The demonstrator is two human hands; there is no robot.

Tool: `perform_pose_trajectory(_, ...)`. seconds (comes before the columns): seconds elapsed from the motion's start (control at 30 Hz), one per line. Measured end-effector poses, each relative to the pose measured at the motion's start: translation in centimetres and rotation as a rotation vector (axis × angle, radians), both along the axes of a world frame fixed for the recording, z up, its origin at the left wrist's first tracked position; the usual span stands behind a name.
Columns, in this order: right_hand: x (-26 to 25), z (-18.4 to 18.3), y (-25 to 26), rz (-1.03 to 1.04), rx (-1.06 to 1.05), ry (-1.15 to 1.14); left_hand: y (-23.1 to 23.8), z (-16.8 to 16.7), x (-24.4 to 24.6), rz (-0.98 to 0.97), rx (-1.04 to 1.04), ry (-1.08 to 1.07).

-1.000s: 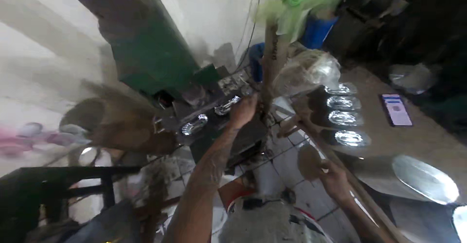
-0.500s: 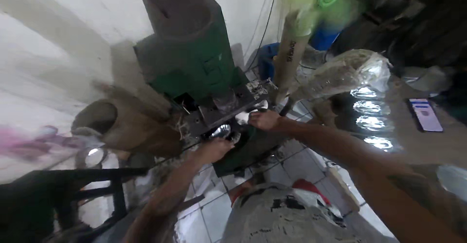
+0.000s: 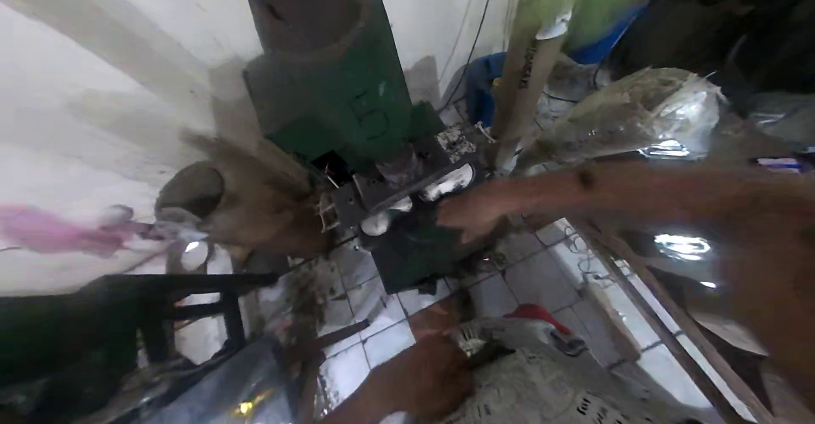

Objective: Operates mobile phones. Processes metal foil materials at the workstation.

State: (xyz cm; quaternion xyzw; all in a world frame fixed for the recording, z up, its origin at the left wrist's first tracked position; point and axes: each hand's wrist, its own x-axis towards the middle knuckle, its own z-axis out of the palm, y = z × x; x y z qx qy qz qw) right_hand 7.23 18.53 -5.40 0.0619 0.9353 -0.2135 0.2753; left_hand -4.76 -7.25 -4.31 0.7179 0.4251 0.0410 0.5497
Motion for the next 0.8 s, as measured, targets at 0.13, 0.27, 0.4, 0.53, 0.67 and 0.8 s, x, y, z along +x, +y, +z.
perform_pose_trajectory(0.13,8.6,7.9,14.8,-0.492,0.106,0.313,3.7,-3.9,2.4,-0.322,-0.357,-0.223)
perform_pose_trajectory(0.27,17.7,8.0,14.9,-0.938,0.169,0.392,3.7,-6.1,10.4,-0.284,-0.451,-0.179)
perform_pose_trajectory(0.4,25.5,12.0,-2.3,-1.040,-0.131,-0.012,7.4,-6.6,15.1,-0.084,-0.227,-0.149)
perform_pose_trajectory(0.53,39.3,-3.9,-14.9,-1.105,-0.312,0.212,16.5,-5.7,22.5,0.005,0.027,0.184)
perform_pose_trajectory(0.67,44.7,-21.8,-27.1,-1.609,-0.194,-0.007,23.2,-7.9,35.3,-0.291,0.128,0.322)
perform_pose_trajectory(0.8,47.6,-30.0,-31.2,-1.696,-0.118,-0.097,28.9,-12.7,44.9,-0.654,0.390,0.325)
